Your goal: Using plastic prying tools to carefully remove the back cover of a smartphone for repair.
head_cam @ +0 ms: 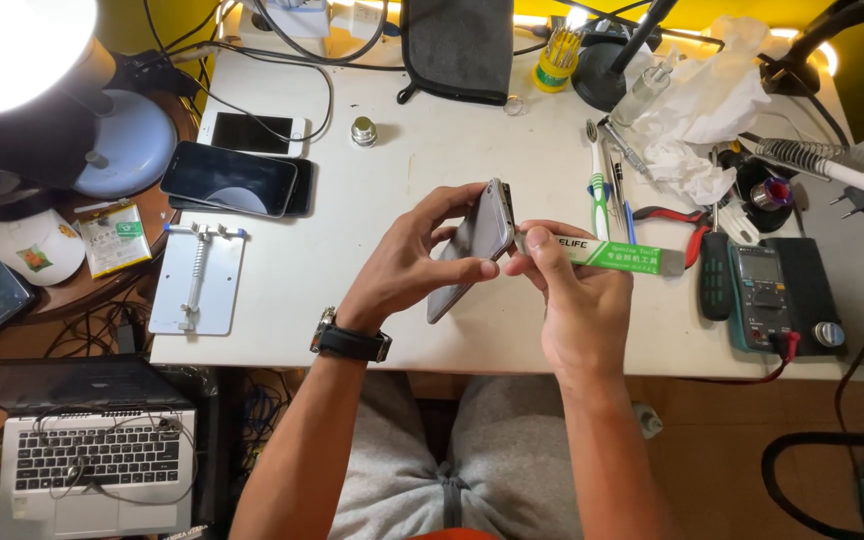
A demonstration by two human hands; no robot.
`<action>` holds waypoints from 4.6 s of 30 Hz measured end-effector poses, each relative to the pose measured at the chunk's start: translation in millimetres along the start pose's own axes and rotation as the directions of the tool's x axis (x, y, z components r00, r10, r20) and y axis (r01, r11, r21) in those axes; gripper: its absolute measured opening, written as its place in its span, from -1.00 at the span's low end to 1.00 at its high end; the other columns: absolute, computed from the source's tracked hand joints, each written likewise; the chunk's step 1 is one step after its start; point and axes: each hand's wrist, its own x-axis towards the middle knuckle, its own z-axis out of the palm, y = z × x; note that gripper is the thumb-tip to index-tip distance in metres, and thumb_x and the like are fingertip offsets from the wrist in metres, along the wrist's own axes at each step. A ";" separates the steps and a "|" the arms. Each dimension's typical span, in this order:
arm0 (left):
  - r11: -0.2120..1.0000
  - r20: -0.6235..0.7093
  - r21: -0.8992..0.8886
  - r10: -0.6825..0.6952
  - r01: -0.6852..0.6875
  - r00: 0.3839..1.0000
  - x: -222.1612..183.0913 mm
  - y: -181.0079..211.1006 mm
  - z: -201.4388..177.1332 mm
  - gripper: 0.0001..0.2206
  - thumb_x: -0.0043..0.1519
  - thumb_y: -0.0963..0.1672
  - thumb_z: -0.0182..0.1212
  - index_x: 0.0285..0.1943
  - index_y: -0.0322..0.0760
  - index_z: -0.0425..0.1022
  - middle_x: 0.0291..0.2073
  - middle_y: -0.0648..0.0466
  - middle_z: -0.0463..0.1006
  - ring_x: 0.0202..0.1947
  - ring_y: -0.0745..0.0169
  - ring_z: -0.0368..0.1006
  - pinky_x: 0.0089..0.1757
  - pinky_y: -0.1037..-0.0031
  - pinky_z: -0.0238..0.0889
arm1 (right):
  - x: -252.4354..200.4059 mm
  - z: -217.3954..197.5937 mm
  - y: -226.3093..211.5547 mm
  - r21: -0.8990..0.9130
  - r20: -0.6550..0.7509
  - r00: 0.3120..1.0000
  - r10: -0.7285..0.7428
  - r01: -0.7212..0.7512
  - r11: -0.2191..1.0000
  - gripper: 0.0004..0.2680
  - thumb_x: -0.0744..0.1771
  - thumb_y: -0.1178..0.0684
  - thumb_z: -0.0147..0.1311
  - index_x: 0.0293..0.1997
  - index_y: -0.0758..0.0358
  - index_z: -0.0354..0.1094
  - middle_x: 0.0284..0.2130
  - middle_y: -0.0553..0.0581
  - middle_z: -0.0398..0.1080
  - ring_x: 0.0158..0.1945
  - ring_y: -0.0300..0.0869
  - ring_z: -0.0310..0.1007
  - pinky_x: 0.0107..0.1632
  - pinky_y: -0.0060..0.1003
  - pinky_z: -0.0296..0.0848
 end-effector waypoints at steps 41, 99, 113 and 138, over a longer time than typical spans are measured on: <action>0.758 -0.305 0.558 -0.192 0.338 0.933 25.8 -1.4 14.1 -0.19 -0.08 -0.04 0.45 0.35 -0.38 0.13 0.02 -0.22 0.25 0.09 -0.48 0.35 -0.09 -0.16 0.40 | 80.0 -39.2 68.1 -0.855 0.028 0.959 0.280 -0.122 0.503 -0.48 0.27 -0.31 0.25 0.27 0.03 0.14 -0.28 0.38 0.52 -0.29 0.15 0.56 -0.09 0.05 0.55; 0.824 -0.194 0.511 0.390 -0.246 0.900 -0.8 -26.6 51.9 -0.12 -0.12 -0.04 0.55 0.44 -0.12 0.18 0.24 -0.06 0.37 0.21 -0.12 0.39 0.14 0.01 0.33 | 49.1 -55.3 -25.0 -0.171 0.415 0.904 -0.101 0.187 0.967 -0.86 0.38 0.20 0.12 -0.13 0.51 0.23 -0.23 0.43 0.49 -0.17 0.06 0.65 -0.09 0.02 0.67; 0.826 -0.097 0.508 0.338 -0.245 0.936 -1.7 -17.6 45.3 -0.10 -0.14 -0.03 0.49 0.48 -0.07 0.17 0.19 -0.09 0.43 0.16 -0.19 0.43 0.12 -0.03 0.34 | 57.2 -47.0 -27.6 -0.245 0.425 0.900 -0.102 0.223 0.943 -0.79 0.36 0.18 0.19 -0.03 0.47 0.22 -0.31 0.34 0.51 -0.30 -0.05 0.64 -0.14 -0.13 0.67; 0.835 -0.037 0.493 0.300 -0.244 0.953 -2.0 -6.1 39.2 -0.13 -0.09 -0.03 0.47 0.49 -0.05 0.17 0.21 -0.13 0.45 0.16 -0.29 0.44 0.11 -0.07 0.33 | 58.4 -48.2 -34.1 -0.252 0.425 0.904 0.046 0.069 0.965 -0.81 0.38 0.11 0.16 -0.09 0.42 0.23 -0.31 0.34 0.53 -0.25 -0.06 0.64 -0.15 -0.12 0.69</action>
